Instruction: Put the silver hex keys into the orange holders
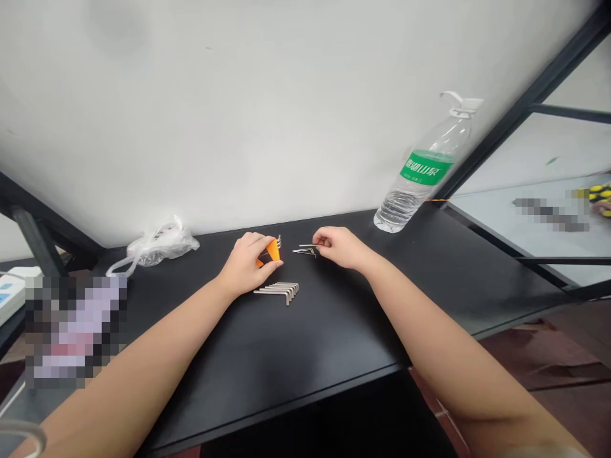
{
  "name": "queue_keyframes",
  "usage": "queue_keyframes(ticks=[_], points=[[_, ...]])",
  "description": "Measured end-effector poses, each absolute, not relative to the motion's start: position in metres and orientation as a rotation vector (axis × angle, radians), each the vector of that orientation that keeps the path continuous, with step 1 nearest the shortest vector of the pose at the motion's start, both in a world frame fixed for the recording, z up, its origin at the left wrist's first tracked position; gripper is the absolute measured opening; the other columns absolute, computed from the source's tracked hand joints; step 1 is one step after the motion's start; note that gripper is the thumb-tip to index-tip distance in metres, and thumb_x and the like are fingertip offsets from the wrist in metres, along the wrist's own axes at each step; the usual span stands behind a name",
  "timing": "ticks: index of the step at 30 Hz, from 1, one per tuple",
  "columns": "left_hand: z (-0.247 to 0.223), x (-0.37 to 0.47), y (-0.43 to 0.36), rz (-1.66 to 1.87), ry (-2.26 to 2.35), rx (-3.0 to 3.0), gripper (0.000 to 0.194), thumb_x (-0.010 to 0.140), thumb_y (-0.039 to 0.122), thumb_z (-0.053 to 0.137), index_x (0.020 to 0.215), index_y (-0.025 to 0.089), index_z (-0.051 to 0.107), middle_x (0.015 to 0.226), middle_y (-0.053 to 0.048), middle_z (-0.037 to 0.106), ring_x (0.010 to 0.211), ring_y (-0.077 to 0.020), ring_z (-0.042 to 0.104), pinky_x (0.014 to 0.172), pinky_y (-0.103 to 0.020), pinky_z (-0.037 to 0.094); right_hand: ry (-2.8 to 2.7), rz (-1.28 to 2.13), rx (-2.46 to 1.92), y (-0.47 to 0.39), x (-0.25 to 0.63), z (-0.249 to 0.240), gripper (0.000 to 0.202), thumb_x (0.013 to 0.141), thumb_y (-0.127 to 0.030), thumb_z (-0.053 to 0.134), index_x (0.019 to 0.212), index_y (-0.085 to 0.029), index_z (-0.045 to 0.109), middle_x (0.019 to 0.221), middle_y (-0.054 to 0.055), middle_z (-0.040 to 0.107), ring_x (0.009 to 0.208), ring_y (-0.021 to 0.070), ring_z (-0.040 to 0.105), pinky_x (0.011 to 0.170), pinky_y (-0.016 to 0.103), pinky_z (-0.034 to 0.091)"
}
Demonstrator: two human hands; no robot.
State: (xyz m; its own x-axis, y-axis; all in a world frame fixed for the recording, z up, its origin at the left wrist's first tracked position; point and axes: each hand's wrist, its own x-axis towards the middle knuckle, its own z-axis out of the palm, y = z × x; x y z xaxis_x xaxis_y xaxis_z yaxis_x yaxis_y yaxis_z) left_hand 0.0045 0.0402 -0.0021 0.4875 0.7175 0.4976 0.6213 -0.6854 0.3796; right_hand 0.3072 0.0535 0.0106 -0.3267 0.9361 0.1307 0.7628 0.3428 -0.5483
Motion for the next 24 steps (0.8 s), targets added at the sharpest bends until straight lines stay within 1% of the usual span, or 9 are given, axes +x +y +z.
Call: queue_keyframes(ticks=[3,7,12,24], points=[[-0.002,0.005,0.040,0.975,1.173,2.576,0.042,0.092,0.048,0.070,0.126,0.025,0.067,0.117,-0.009,0.070,0.109,-0.0290,0.061,0.101,-0.046,0.049,-2.165,0.517,-1.067,0.045,0.292,0.016,0.017,0.092,-0.015,0.062,0.099,-0.023,0.076,0.094,0.003,0.070,0.078,0.0151,0.065,0.074,0.029,0.051],[-0.002,0.005,0.039,0.973,1.133,2.594,0.044,0.093,0.048,0.070,0.130,0.024,0.065,0.117,-0.009,0.070,0.109,-0.0282,0.061,0.102,-0.047,0.048,-2.150,0.410,-0.831,0.037,0.276,0.020,0.021,0.097,-0.016,0.061,0.102,-0.025,0.079,0.097,0.005,0.072,0.085,0.0181,0.067,0.079,0.033,0.053],[-0.003,0.005,0.039,0.947,1.113,2.605,0.047,0.093,0.049,0.069,0.133,0.025,0.063,0.119,-0.009,0.069,0.111,-0.0291,0.060,0.103,-0.048,0.047,-2.170,0.388,-0.791,0.035,0.272,0.017,0.023,0.096,-0.013,0.061,0.103,-0.025,0.080,0.096,0.004,0.072,0.085,0.0179,0.067,0.080,0.034,0.054],[-0.003,0.005,0.040,0.914,1.146,2.608,0.047,0.093,0.049,0.069,0.132,0.024,0.062,0.118,-0.010,0.068,0.111,-0.0296,0.059,0.103,-0.049,0.046,-2.246,0.234,-0.776,0.030,0.272,0.018,0.026,0.098,-0.011,0.057,0.105,-0.023,0.079,0.099,0.005,0.071,0.085,0.0173,0.067,0.076,0.032,0.054]])
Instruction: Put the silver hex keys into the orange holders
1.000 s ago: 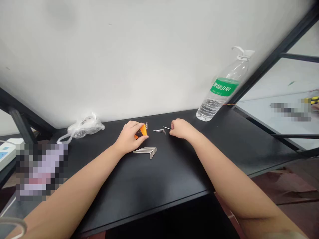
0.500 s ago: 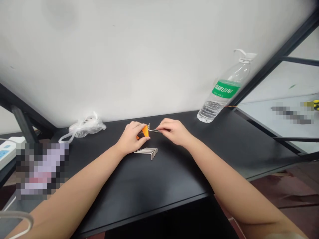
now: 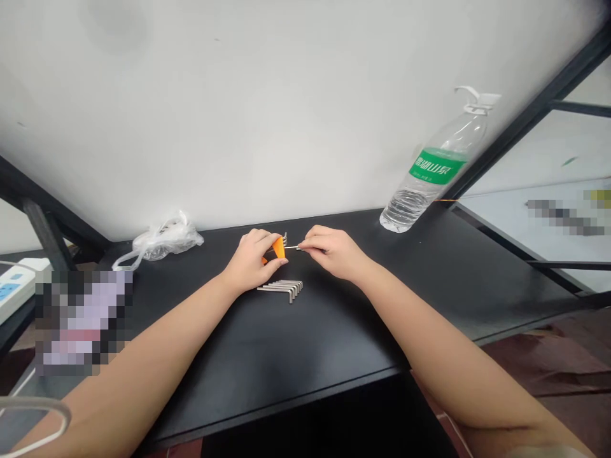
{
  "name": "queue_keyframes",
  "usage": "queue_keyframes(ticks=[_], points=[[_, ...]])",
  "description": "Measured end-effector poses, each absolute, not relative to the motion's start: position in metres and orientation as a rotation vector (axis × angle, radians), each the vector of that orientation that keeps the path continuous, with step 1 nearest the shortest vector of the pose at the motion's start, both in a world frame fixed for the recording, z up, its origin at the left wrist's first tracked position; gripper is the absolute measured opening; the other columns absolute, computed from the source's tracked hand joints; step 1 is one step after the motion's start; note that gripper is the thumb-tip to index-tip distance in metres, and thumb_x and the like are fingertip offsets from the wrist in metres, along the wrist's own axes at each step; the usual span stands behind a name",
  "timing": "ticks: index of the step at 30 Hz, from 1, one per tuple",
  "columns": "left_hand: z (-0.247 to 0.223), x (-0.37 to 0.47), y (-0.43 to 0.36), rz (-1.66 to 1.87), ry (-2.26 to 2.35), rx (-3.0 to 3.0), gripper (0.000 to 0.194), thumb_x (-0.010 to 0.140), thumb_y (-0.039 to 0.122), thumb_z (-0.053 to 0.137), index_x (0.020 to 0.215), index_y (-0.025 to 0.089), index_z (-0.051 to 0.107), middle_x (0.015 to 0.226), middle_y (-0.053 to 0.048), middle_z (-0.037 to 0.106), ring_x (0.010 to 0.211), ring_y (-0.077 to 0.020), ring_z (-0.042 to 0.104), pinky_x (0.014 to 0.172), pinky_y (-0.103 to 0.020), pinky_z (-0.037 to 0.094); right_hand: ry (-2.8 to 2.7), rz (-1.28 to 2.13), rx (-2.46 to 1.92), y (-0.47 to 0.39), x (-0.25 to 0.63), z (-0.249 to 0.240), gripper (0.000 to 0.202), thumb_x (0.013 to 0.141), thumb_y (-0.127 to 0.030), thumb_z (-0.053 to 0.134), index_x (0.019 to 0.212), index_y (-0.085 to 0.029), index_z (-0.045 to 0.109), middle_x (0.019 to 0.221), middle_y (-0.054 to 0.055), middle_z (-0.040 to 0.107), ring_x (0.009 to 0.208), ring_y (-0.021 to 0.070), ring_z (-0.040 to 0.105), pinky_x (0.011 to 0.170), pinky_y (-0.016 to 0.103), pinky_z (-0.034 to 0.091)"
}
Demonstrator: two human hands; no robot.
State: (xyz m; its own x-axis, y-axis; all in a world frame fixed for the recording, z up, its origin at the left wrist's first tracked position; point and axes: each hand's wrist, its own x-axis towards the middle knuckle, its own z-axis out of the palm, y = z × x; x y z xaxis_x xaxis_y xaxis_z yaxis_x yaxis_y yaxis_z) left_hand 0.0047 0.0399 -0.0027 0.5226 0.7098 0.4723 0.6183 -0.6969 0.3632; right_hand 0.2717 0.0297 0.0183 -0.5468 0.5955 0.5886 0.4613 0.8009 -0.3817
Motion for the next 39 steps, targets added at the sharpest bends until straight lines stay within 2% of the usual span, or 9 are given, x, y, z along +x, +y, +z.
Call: queue_keyframes(ticks=[11,19,22,25,27,30,33,39], points=[[-0.002,0.004,0.040,0.889,1.135,2.624,0.046,0.093,0.049,0.068,0.132,0.025,0.063,0.118,-0.009,0.068,0.110,-0.0291,0.059,0.102,-0.048,0.046,-2.313,0.123,-0.787,0.022,0.271,0.022,0.028,0.099,-0.011,0.055,0.106,-0.024,0.078,0.103,0.006,0.071,0.084,0.0167,0.066,0.073,0.030,0.053],[-0.001,0.005,0.038,0.874,1.038,2.632,0.047,0.093,0.050,0.069,0.133,0.026,0.062,0.120,-0.009,0.069,0.111,-0.0286,0.059,0.105,-0.048,0.045,-2.287,0.201,-0.793,0.022,0.272,0.023,0.029,0.099,-0.011,0.054,0.108,-0.025,0.077,0.102,0.005,0.070,0.084,0.0174,0.066,0.075,0.032,0.053],[0.000,0.007,0.037,0.850,1.033,2.643,0.046,0.093,0.051,0.068,0.132,0.027,0.063,0.119,-0.009,0.069,0.112,-0.0291,0.060,0.105,-0.049,0.044,-2.322,0.236,-0.807,0.014,0.263,0.024,0.028,0.098,-0.010,0.053,0.110,-0.026,0.074,0.108,0.006,0.068,0.087,0.0180,0.064,0.077,0.032,0.053],[0.000,0.008,0.036,0.827,1.039,2.649,0.042,0.093,0.050,0.067,0.128,0.027,0.066,0.116,-0.009,0.070,0.110,-0.0287,0.060,0.104,-0.049,0.044,-2.375,0.374,-0.829,0.006,0.250,0.025,0.027,0.093,-0.009,0.055,0.111,-0.025,0.067,0.117,0.007,0.062,0.083,0.0161,0.060,0.072,0.030,0.051],[0.001,0.008,0.037,0.832,1.053,2.647,0.040,0.093,0.048,0.067,0.127,0.027,0.066,0.114,-0.009,0.070,0.109,-0.0282,0.060,0.103,-0.048,0.045,-2.381,0.471,-0.848,0.003,0.245,0.025,0.027,0.089,-0.007,0.057,0.108,-0.025,0.062,0.114,0.006,0.060,0.078,0.0151,0.057,0.069,0.028,0.050],[0.000,0.008,0.037,0.865,1.082,2.635,0.044,0.092,0.050,0.069,0.128,0.025,0.065,0.115,-0.009,0.070,0.109,-0.0286,0.060,0.102,-0.048,0.045,-2.325,0.458,-0.871,0.009,0.250,0.025,0.022,0.086,-0.007,0.058,0.101,-0.023,0.060,0.102,0.004,0.060,0.079,0.0163,0.056,0.071,0.029,0.048],[0.000,0.008,0.036,0.877,1.103,2.624,0.046,0.090,0.050,0.070,0.128,0.024,0.065,0.116,-0.010,0.070,0.110,-0.0292,0.061,0.102,-0.048,0.046,-2.246,0.354,-0.972,0.024,0.270,0.022,0.017,0.086,-0.009,0.059,0.096,-0.022,0.063,0.095,0.003,0.062,0.080,0.0174,0.058,0.076,0.031,0.048],[-0.001,0.007,0.036,0.913,1.131,2.610,0.044,0.085,0.039,0.074,0.125,0.024,0.065,0.121,-0.008,0.070,0.115,-0.0290,0.060,0.106,-0.048,0.045,-2.267,0.345,-1.324,0.055,0.308,0.002,0.010,0.087,-0.015,0.065,0.084,-0.021,0.072,0.088,0.003,0.068,0.074,0.0165,0.062,0.072,0.030,0.048]])
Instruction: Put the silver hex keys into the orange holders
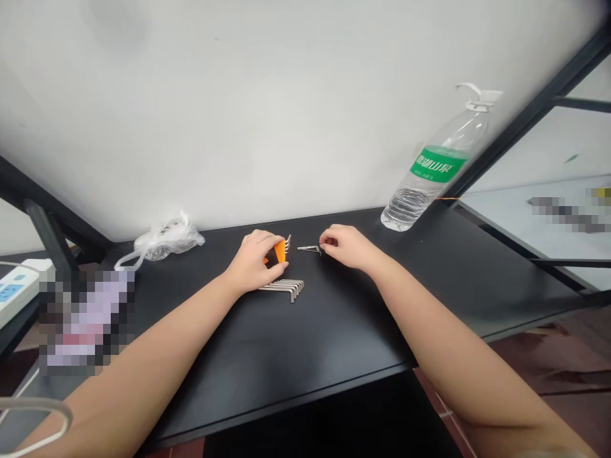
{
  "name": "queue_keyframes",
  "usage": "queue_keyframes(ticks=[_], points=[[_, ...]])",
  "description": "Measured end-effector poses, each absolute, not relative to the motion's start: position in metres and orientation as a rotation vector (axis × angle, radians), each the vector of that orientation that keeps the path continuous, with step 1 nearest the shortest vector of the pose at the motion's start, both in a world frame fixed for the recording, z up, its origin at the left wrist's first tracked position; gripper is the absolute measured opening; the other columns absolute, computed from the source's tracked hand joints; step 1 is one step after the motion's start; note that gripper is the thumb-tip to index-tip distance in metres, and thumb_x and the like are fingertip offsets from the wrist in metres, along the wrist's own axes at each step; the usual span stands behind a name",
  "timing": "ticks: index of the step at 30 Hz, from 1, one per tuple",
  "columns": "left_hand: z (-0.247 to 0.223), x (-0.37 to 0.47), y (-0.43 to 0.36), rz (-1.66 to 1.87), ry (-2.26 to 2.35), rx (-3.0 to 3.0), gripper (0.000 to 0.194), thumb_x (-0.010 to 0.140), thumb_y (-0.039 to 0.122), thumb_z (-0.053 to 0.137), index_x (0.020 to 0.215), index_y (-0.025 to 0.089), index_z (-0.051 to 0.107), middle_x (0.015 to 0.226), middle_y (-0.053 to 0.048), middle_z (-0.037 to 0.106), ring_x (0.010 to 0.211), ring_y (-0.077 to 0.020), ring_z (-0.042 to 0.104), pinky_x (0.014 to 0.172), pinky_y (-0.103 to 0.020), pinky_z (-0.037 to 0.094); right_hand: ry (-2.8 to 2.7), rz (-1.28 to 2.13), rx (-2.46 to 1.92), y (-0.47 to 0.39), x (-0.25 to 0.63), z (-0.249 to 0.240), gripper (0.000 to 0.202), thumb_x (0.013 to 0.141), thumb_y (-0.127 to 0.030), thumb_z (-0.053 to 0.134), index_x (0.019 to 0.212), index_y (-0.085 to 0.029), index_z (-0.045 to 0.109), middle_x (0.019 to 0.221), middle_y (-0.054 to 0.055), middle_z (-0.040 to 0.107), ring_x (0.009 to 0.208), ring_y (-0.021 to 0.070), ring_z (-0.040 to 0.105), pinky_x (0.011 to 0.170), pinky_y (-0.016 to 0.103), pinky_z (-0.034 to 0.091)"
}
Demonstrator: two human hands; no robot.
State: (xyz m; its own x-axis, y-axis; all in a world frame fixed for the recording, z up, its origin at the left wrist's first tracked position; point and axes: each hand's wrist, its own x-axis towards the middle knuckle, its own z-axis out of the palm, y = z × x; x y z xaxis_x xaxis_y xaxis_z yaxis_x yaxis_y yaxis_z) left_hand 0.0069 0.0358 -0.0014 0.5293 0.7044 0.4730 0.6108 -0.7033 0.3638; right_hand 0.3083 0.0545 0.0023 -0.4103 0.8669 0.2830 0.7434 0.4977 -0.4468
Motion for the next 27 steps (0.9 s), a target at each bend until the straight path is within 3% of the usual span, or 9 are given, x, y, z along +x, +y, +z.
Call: queue_keyframes(ticks=[8,12,16,19,23,27], points=[[-0.002,0.007,0.036,0.934,1.166,2.604,0.042,0.081,0.037,0.073,0.121,0.024,0.067,0.116,-0.008,0.071,0.109,-0.0294,0.063,0.105,-0.049,0.046,-2.236,0.336,-1.481,0.069,0.300,-0.012,0.013,0.086,-0.018,0.066,0.085,-0.024,0.078,0.088,0.002,0.073,0.075,0.0157,0.065,0.070,0.028,0.048],[-0.001,0.007,0.036,0.943,1.181,2.594,0.041,0.082,0.038,0.074,0.119,0.024,0.068,0.113,-0.007,0.072,0.108,-0.0295,0.063,0.103,-0.050,0.046,-2.241,0.321,-1.573,0.070,0.305,-0.012,0.010,0.074,-0.012,0.071,0.074,-0.022,0.072,0.077,0.002,0.072,0.063,0.0141,0.060,0.057,0.026,0.042],[-0.002,0.007,0.036,0.935,1.189,2.597,0.040,0.082,0.040,0.074,0.118,0.025,0.068,0.111,-0.007,0.072,0.106,-0.0294,0.063,0.103,-0.050,0.046,-2.246,0.363,-1.673,0.064,0.315,-0.008,0.020,0.064,-0.009,0.076,0.059,-0.022,0.062,0.056,-0.001,0.062,0.045,0.0121,0.049,0.045,0.027,0.032],[-0.003,0.007,0.037,0.951,1.226,2.605,0.040,0.082,0.041,0.075,0.117,0.023,0.068,0.109,-0.007,0.072,0.105,-0.0292,0.063,0.101,-0.049,0.046,-2.231,0.430,-1.586,0.055,0.315,0.002,0.014,0.071,-0.011,0.072,0.068,-0.022,0.063,0.062,-0.002,0.065,0.050,0.0121,0.053,0.049,0.025,0.037],[-0.003,0.007,0.037,0.960,1.268,2.597,0.039,0.082,0.041,0.075,0.116,0.024,0.070,0.107,-0.007,0.072,0.106,-0.0298,0.063,0.101,-0.049,0.046,-2.242,0.501,-1.151,0.040,0.297,0.016,0.012,0.083,-0.013,0.063,0.089,-0.022,0.069,0.085,0.000,0.069,0.070,0.0140,0.063,0.066,0.026,0.049],[-0.003,0.007,0.037,0.965,1.272,2.596,0.038,0.083,0.043,0.075,0.116,0.024,0.070,0.106,-0.007,0.073,0.105,-0.0294,0.064,0.101,-0.048,0.045,-2.254,0.479,-0.921,0.030,0.276,0.020,0.015,0.091,-0.013,0.061,0.095,-0.021,0.073,0.094,0.004,0.068,0.078,0.0155,0.062,0.072,0.029,0.051]])
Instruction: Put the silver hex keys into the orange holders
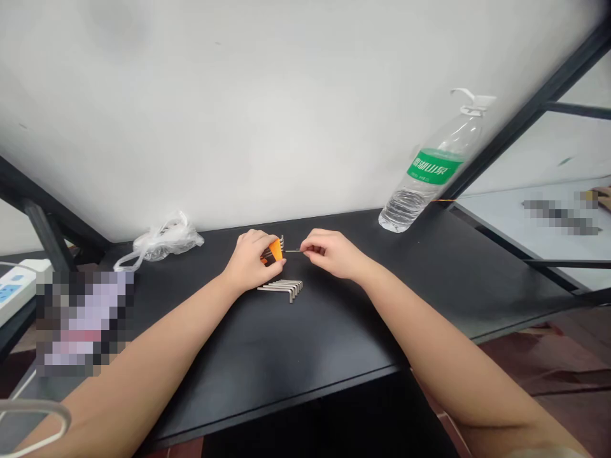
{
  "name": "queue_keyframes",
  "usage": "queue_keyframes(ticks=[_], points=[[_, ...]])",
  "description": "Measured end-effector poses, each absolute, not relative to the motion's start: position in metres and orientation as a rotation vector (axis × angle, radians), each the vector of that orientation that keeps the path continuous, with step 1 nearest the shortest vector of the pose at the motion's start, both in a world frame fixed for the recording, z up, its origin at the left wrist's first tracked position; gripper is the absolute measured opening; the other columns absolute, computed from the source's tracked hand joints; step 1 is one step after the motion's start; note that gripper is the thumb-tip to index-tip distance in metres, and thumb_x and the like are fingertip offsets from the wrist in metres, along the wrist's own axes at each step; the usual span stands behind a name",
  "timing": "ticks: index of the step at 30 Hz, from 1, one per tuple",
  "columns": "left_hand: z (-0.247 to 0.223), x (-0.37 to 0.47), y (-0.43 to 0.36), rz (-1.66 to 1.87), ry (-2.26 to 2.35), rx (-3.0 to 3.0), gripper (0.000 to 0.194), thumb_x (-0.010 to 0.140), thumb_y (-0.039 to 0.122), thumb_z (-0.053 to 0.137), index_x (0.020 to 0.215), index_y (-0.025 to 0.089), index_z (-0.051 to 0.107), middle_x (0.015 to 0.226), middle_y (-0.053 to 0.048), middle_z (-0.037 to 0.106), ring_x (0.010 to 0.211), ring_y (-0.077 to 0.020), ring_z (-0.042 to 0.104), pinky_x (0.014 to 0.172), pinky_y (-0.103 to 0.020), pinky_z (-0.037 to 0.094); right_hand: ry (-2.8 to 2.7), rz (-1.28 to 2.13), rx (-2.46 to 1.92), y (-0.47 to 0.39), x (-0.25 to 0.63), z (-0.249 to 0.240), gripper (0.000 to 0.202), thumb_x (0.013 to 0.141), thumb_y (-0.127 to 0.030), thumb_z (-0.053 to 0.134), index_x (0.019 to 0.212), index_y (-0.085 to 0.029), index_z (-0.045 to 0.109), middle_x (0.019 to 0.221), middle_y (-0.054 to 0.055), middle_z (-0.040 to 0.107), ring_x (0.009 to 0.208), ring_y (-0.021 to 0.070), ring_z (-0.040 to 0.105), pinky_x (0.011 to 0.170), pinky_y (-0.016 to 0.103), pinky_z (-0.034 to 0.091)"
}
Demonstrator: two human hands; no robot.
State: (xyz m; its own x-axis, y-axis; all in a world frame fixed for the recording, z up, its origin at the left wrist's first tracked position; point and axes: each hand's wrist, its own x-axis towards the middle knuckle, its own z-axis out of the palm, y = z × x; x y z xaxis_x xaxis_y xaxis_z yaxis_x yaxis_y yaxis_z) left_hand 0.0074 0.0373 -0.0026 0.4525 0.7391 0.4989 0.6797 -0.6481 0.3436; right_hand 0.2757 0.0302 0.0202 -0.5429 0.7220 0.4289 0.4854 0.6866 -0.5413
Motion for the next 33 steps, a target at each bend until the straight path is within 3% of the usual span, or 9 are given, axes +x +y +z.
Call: queue_keyframes(ticks=[33], points=[[-0.0038,0.0065,0.0373,1.000,1.167,2.662,0.042,0.084,0.046,0.075,0.119,0.023,0.068,0.108,-0.007,0.073,0.101,-0.0270,0.063,0.098,-0.045,0.046,-2.271,0.438,-0.860,0.0243,0.2696,0.0181,0.021,0.099,-0.013,0.056,0.100,-0.023,0.075,0.099,0.005,0.067,0.082,0.0173,0.064,0.075,0.032,0.052]])
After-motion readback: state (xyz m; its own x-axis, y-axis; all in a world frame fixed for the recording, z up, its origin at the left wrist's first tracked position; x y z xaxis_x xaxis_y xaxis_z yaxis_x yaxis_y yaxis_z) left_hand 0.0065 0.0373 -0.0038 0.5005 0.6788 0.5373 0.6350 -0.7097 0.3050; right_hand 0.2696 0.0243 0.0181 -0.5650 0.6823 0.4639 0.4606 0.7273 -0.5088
